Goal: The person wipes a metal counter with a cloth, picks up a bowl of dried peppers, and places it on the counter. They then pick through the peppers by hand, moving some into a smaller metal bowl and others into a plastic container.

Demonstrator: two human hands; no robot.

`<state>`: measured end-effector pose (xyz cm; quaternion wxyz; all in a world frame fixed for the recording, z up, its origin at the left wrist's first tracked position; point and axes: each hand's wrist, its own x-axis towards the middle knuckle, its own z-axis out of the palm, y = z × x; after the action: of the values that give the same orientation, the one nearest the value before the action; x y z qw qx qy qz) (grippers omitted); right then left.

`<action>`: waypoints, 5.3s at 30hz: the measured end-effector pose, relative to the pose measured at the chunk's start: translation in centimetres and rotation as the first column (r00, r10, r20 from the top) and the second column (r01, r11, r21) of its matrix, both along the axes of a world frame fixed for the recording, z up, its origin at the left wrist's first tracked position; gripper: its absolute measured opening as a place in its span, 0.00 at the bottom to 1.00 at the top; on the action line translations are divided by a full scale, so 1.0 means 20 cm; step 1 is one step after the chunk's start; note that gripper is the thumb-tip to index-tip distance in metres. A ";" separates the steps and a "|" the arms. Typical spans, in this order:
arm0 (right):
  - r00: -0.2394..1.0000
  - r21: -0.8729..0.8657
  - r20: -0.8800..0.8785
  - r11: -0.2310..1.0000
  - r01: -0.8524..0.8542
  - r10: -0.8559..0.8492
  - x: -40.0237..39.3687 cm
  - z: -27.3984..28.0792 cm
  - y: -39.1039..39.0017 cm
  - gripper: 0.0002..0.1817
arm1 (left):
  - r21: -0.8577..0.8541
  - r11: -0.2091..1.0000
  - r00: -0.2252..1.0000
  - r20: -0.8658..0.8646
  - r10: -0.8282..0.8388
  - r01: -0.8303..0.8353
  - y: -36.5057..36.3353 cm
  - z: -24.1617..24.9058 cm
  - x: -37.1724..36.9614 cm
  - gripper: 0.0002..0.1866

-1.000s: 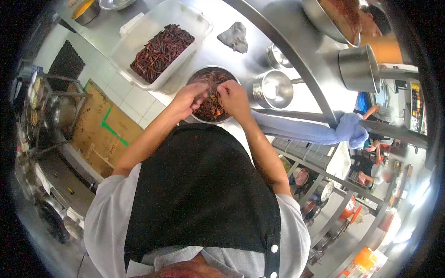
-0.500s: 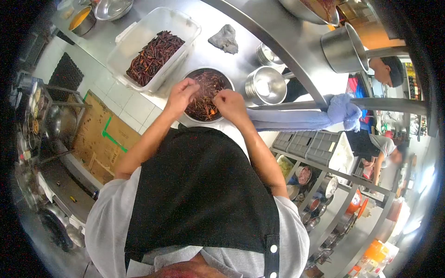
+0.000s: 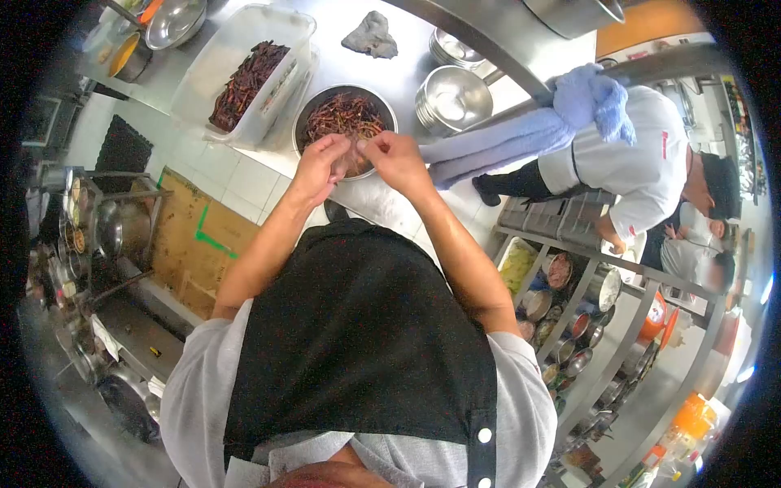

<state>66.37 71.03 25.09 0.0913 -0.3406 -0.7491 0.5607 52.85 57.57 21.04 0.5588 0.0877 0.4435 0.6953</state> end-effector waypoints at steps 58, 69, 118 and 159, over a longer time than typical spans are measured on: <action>0.847 0.892 -0.120 0.319 0.321 -0.517 -0.10 -0.15 0.45 0.13 | -0.303 0.945 0.320 -0.913 -0.252 -0.123 -0.22 0.22 -1.44 0.08; 0.660 0.734 0.564 0.667 -0.128 -0.496 -0.17 -0.12 0.49 0.15 | -0.442 0.865 -0.281 -0.822 -0.496 -0.236 -0.22 0.29 -1.37 0.10; 0.921 0.722 0.365 0.666 -0.187 -0.137 -0.43 -0.30 -0.24 0.08 | -0.197 0.967 0.018 -0.979 -0.202 0.162 -0.37 0.06 -0.72 0.15; 0.899 0.652 0.378 0.753 -0.090 -0.220 -0.58 -0.29 -0.14 0.14 | -0.230 0.953 0.980 0.040 -0.194 0.198 -0.26 -0.12 -0.69 0.09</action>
<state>54.77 68.26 19.26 0.0562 -0.4290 -0.8855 0.1696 39.14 52.38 18.58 0.6351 0.0593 0.5064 0.5802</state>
